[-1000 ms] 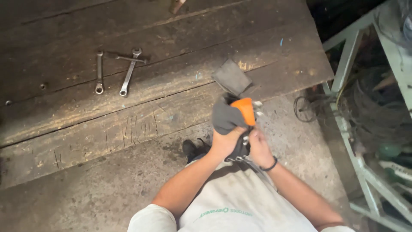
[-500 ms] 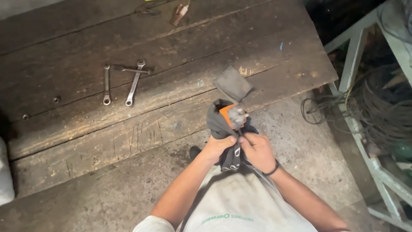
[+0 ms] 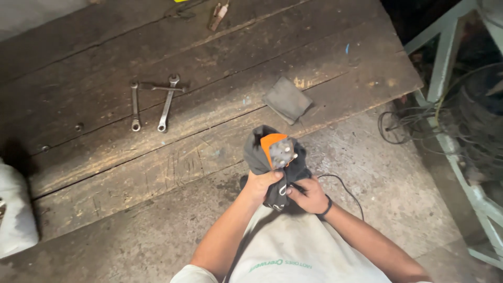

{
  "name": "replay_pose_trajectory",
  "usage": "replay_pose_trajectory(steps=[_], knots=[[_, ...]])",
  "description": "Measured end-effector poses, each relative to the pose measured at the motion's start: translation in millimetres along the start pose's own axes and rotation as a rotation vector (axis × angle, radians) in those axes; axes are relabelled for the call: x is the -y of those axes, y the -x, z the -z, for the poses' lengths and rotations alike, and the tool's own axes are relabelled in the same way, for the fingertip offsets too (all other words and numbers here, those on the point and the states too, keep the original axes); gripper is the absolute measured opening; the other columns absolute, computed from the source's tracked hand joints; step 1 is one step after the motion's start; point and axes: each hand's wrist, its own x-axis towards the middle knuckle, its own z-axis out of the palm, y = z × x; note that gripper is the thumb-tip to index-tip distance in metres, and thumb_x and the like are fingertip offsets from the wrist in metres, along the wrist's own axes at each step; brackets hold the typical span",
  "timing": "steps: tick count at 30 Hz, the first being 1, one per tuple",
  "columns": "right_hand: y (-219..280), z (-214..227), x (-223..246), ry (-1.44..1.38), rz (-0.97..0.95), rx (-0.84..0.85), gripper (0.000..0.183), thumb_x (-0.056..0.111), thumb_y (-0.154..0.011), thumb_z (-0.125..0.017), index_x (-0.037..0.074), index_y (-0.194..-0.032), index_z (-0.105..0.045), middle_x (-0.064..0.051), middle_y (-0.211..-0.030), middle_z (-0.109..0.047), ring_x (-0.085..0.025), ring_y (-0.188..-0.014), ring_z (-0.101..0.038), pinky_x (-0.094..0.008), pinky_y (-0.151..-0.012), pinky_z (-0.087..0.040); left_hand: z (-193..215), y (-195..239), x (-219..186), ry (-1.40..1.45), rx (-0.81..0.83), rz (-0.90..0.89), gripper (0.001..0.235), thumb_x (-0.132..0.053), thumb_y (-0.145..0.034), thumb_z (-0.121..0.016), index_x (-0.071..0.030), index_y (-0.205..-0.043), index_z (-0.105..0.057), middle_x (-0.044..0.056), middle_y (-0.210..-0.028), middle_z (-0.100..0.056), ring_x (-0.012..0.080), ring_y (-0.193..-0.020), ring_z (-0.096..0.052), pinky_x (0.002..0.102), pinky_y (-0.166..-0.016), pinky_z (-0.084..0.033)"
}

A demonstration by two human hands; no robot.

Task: Stripping insulation from the ends of electrical wires using pliers

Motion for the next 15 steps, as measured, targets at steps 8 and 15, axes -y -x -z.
replay_pose_trajectory(steps=[8, 15], knots=[[-12, 0, -60, -0.088, -0.172, 0.276, 0.023, 0.026, -0.09, -0.075, 0.003, -0.093, -0.074, -0.015, -0.075, -0.075, -0.027, -0.072, -0.075, -0.04, -0.064, -0.056, 40, -21, -17, 0.026, -0.203, -0.286, 0.051, -0.004, -0.081, -0.083, -0.007, -0.129, -0.065, 0.013, -0.122, -0.074, 0.024, -0.112, -0.069, 0.045, -0.097, -0.058], [23, 33, -97, 0.257, -0.31, 0.33, 0.019, 0.022, -0.075, -0.082, 0.006, -0.082, -0.074, -0.017, -0.072, -0.076, -0.04, -0.077, -0.076, -0.047, -0.068, -0.057, 31, 6, -177, -0.023, -0.485, -0.54, 0.064, -0.031, -0.072, -0.075, -0.013, -0.132, -0.063, 0.01, -0.126, -0.074, 0.0245, -0.116, -0.07, 0.045, -0.102, -0.058]])
